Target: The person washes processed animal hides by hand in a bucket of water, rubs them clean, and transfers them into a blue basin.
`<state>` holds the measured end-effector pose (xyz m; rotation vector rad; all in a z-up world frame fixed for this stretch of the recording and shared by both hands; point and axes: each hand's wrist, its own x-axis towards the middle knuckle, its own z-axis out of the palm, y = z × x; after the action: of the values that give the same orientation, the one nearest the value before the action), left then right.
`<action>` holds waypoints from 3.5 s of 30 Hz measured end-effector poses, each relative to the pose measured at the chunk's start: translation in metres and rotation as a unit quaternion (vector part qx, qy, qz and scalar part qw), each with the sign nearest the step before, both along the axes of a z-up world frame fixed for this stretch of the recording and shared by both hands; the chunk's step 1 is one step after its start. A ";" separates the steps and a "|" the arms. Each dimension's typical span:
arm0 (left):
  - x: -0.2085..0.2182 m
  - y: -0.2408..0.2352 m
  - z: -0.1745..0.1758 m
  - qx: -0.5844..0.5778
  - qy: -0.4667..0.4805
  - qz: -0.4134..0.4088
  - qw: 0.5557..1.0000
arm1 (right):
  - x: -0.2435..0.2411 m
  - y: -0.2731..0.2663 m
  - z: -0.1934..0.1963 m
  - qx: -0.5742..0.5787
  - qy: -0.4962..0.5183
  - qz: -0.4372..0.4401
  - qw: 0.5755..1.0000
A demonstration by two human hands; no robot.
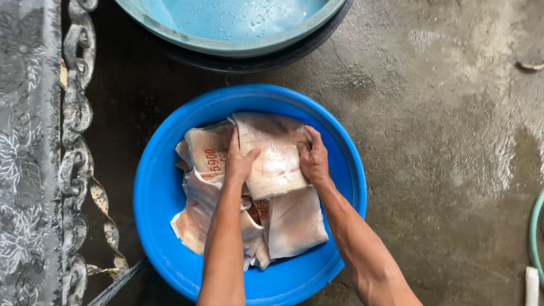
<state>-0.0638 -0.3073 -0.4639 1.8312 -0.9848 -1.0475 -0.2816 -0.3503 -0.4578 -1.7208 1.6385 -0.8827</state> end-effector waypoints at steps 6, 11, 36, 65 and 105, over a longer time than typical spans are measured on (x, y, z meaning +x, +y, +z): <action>-0.036 0.025 0.016 -0.030 -0.432 -0.180 0.883 | 0.011 0.033 0.004 -0.108 0.244 0.122 0.956; -0.039 0.053 -0.008 -0.047 -0.402 -0.225 0.887 | 0.003 0.049 -0.012 -0.039 0.287 0.168 0.942; 0.049 0.309 0.366 0.047 -0.463 0.071 0.882 | 0.156 0.231 0.309 -0.148 0.019 0.367 0.918; 0.007 0.743 0.316 0.013 -0.106 0.634 0.766 | 0.383 0.630 0.231 0.339 0.011 0.542 0.769; 0.096 0.703 0.174 -0.430 0.525 0.575 0.457 | 0.301 0.636 0.281 0.102 0.035 0.793 0.599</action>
<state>0.0322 0.3953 -0.2895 0.3391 0.5472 -0.3554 0.0189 0.2855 -0.1768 -2.0880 -0.2434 0.3016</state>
